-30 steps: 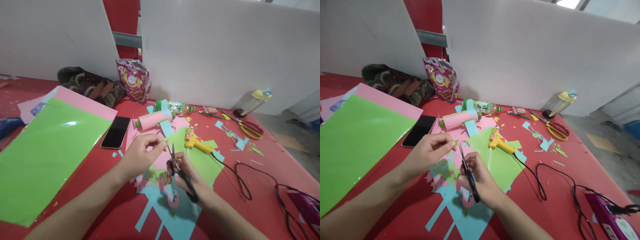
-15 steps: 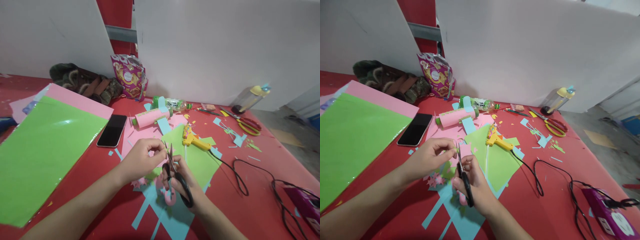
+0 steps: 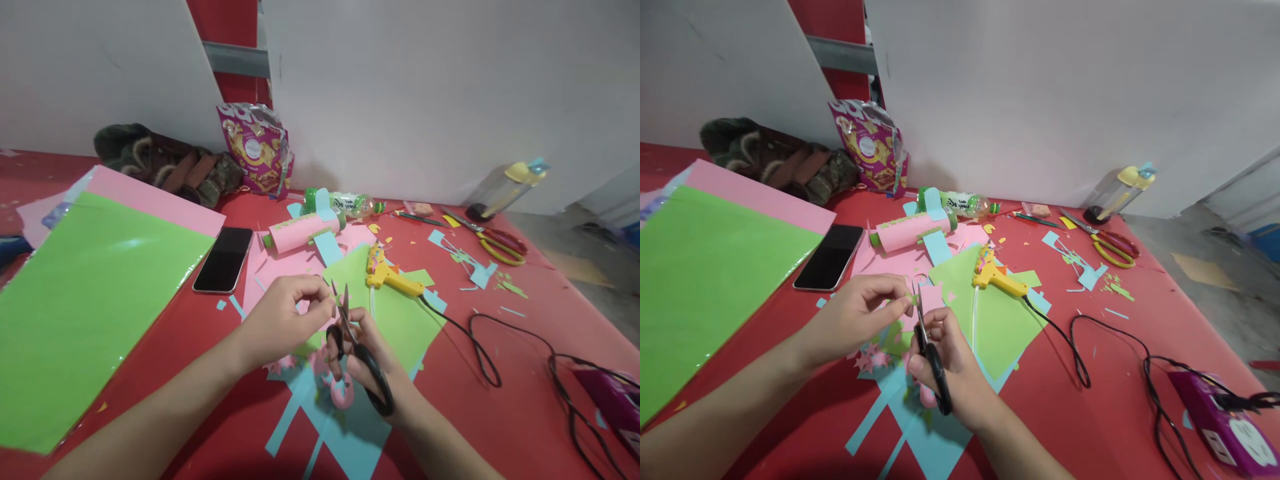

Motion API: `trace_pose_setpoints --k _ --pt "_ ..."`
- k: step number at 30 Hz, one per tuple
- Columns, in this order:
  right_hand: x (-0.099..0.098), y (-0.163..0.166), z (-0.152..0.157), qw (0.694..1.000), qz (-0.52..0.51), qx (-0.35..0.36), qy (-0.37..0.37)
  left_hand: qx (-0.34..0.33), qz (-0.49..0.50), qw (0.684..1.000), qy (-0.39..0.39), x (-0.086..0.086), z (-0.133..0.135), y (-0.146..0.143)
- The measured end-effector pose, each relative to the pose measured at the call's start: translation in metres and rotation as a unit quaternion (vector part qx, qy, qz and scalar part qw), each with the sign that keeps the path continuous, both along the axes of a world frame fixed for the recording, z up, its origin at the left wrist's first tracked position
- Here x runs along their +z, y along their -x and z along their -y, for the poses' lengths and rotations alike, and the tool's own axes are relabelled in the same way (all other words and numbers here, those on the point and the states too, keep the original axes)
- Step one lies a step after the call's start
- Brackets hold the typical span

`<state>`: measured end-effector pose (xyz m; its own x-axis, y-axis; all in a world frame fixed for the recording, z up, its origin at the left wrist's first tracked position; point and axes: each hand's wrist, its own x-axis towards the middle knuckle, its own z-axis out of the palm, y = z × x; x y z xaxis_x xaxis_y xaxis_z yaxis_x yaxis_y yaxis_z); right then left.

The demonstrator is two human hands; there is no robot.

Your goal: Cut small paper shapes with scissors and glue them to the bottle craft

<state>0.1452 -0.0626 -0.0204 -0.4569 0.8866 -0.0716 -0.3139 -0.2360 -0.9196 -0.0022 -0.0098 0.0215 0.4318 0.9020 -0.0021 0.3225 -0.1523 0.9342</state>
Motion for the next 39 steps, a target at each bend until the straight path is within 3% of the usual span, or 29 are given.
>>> trace_pose_setpoints --k 39 --pt "0.0023 0.0012 0.0021 1.0 0.013 -0.019 0.013 0.008 -0.035 0.996 -0.076 0.0009 0.0042 -0.0042"
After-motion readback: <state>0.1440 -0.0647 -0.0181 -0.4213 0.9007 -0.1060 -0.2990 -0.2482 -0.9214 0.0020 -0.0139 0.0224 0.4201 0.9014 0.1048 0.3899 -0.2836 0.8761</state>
